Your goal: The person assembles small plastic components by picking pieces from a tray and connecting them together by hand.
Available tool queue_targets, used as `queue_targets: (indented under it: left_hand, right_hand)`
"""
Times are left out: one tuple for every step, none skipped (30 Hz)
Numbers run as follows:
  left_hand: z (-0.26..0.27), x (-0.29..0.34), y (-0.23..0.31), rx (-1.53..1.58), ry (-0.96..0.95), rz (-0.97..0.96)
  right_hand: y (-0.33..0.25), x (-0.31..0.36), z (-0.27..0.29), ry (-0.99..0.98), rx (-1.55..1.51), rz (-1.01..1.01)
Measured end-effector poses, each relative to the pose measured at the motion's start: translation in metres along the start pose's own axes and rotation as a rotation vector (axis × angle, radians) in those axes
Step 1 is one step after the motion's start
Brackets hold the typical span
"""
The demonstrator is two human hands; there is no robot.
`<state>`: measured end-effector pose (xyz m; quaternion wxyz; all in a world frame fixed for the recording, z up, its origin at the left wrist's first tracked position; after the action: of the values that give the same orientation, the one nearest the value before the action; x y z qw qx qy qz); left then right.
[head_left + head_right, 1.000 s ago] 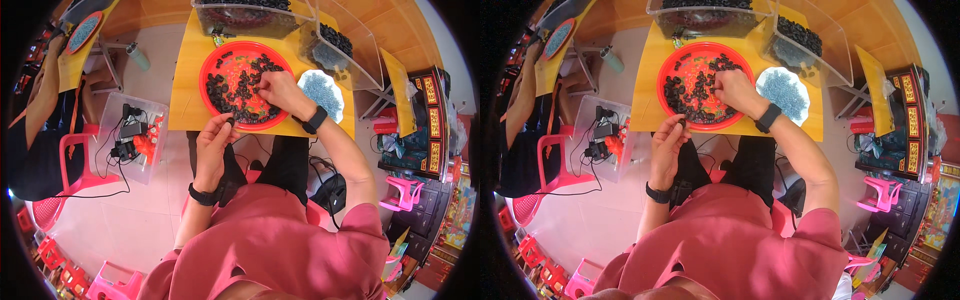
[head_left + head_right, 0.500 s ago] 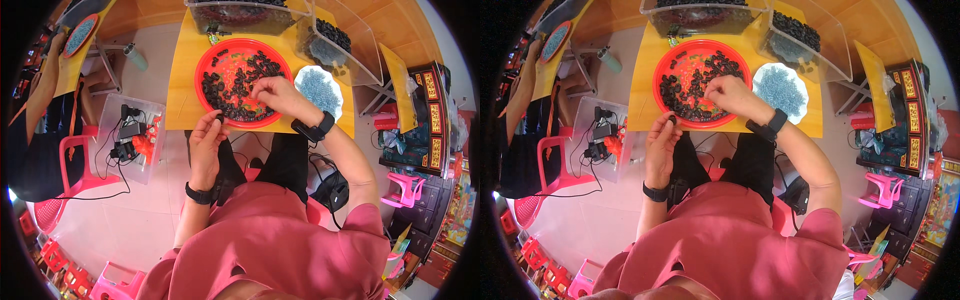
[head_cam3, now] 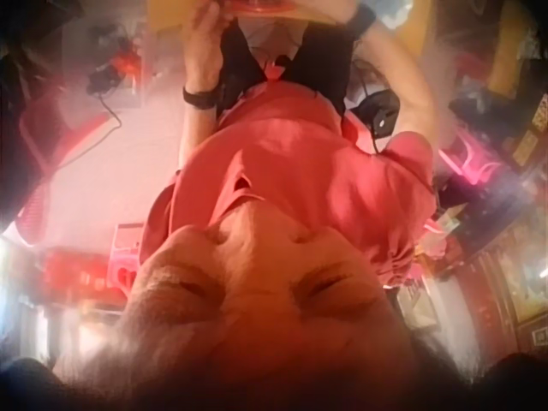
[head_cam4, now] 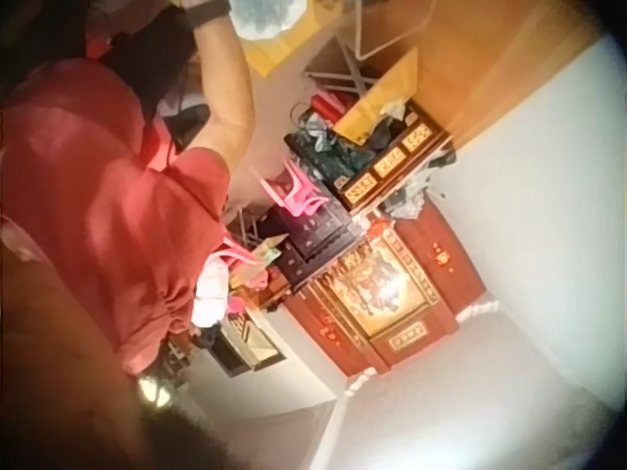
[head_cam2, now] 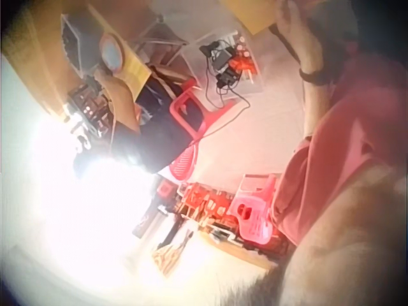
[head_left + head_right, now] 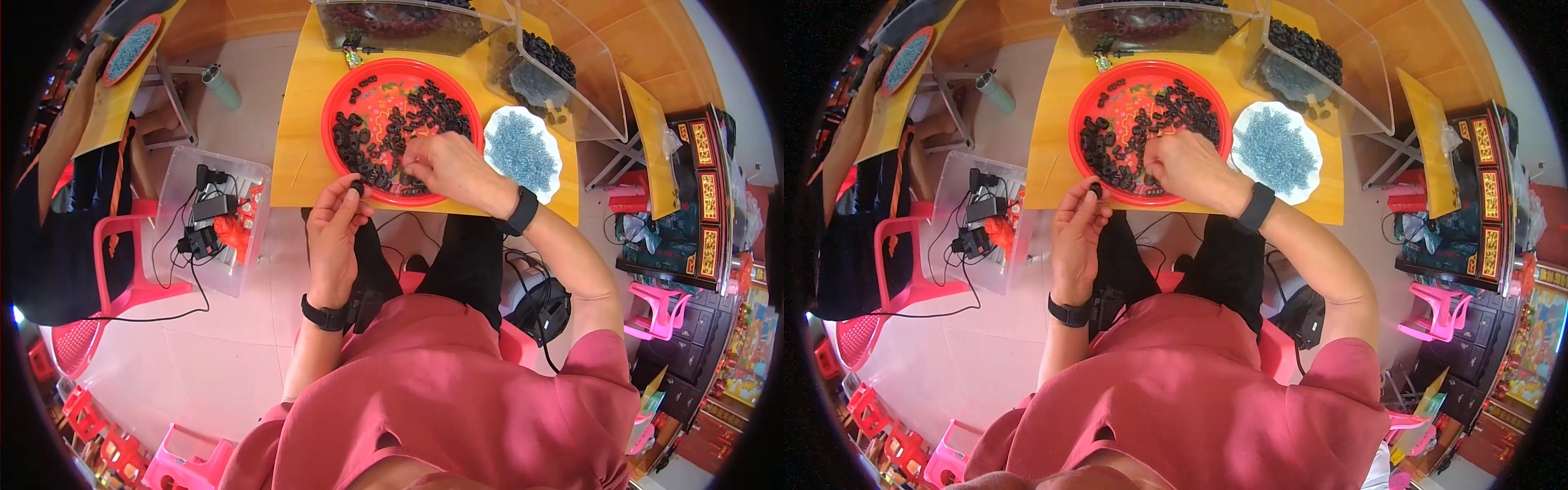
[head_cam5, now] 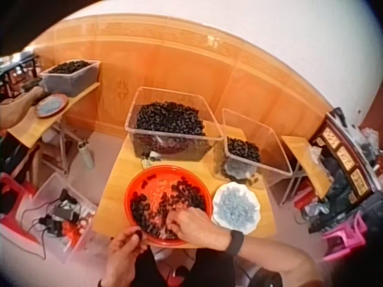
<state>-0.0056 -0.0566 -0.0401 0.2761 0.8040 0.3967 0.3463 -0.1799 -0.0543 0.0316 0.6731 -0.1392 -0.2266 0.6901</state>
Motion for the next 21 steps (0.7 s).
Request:
queue_targets:
  left_hand:
    - [0.000,0.000,0.000,0.000,0.000,0.002]
    - [-0.001,0.001,0.001,-0.003,0.000,0.005]
    - [-0.002,0.001,0.001,-0.005,0.000,0.009]
    - [-0.002,0.001,0.000,-0.006,0.001,0.009]
    - [-0.002,0.001,0.000,-0.006,-0.003,0.010]
    - [-0.002,0.001,0.000,-0.006,-0.006,0.011]
    - [-0.002,0.001,0.000,-0.006,-0.007,0.011]
    - [-0.002,0.000,-0.001,-0.009,-0.009,0.013]
    - [-0.002,0.000,-0.002,-0.011,-0.012,0.015]
    - [-0.002,0.000,-0.001,-0.011,-0.011,0.014]
    - [-0.002,0.001,-0.002,-0.019,-0.016,0.019]
    - [-0.002,0.001,-0.002,-0.027,-0.021,0.023]
    - [-0.002,0.001,-0.002,-0.027,-0.022,0.022]
    - [-0.003,0.001,-0.002,-0.035,-0.031,0.025]
    - [-0.004,0.001,-0.003,-0.042,-0.040,0.028]
    - [-0.004,0.001,-0.002,-0.042,-0.037,0.027]
    - [-0.005,0.001,-0.002,-0.054,-0.039,0.032]
    - [-0.005,0.001,-0.002,-0.066,-0.041,0.038]
    - [-0.004,0.001,-0.003,-0.066,-0.041,0.039]
    - [-0.003,0.001,-0.004,-0.076,-0.047,0.042]
    - [-0.003,0.001,-0.005,-0.085,-0.054,0.044]
  right_hand:
    - [0.000,0.002,-0.002,-0.001,-0.001,-0.001]
    - [-0.003,0.004,-0.008,-0.034,-0.019,0.040]
    - [-0.007,0.005,-0.013,-0.067,-0.037,0.081]
    - [-0.011,0.006,-0.016,-0.090,-0.013,0.113]
    - [-0.010,0.006,-0.018,-0.090,-0.014,0.114]
    - [-0.012,0.006,-0.021,-0.097,0.027,0.157]
    - [-0.015,0.007,-0.023,-0.103,0.069,0.200]
    - [-0.016,0.006,-0.023,-0.103,0.069,0.201]
    - [-0.016,0.005,-0.024,-0.123,0.097,0.181]
    - [-0.016,0.004,-0.026,-0.145,0.124,0.162]
    - [-0.018,0.004,-0.025,-0.145,0.124,0.163]
    - [-0.017,0.003,-0.025,-0.149,0.117,0.144]
    - [-0.017,0.003,-0.024,-0.153,0.111,0.123]
    - [-0.018,0.003,-0.022,-0.153,0.111,0.124]
    - [-0.018,0.004,-0.017,-0.130,0.064,0.118]
    - [-0.021,0.004,-0.012,-0.108,0.016,0.115]
    - [-0.025,0.005,-0.008,-0.109,0.015,0.117]
    - [-0.031,0.006,-0.003,-0.116,-0.011,0.114]
    - [-0.036,0.008,0.002,-0.121,-0.037,0.110]
    - [-0.039,0.009,0.004,-0.121,-0.038,0.109]
    - [-0.042,0.009,0.004,-0.128,-0.047,0.113]
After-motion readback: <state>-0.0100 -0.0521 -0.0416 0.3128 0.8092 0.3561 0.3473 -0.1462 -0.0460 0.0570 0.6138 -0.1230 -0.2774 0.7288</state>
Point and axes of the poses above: each hand's wrist, its own x-axis away from the middle knuckle, its own z-axis out of the back of the hand, y = z × x, the point moved 7 cm from there along -x, towards the middle knuckle
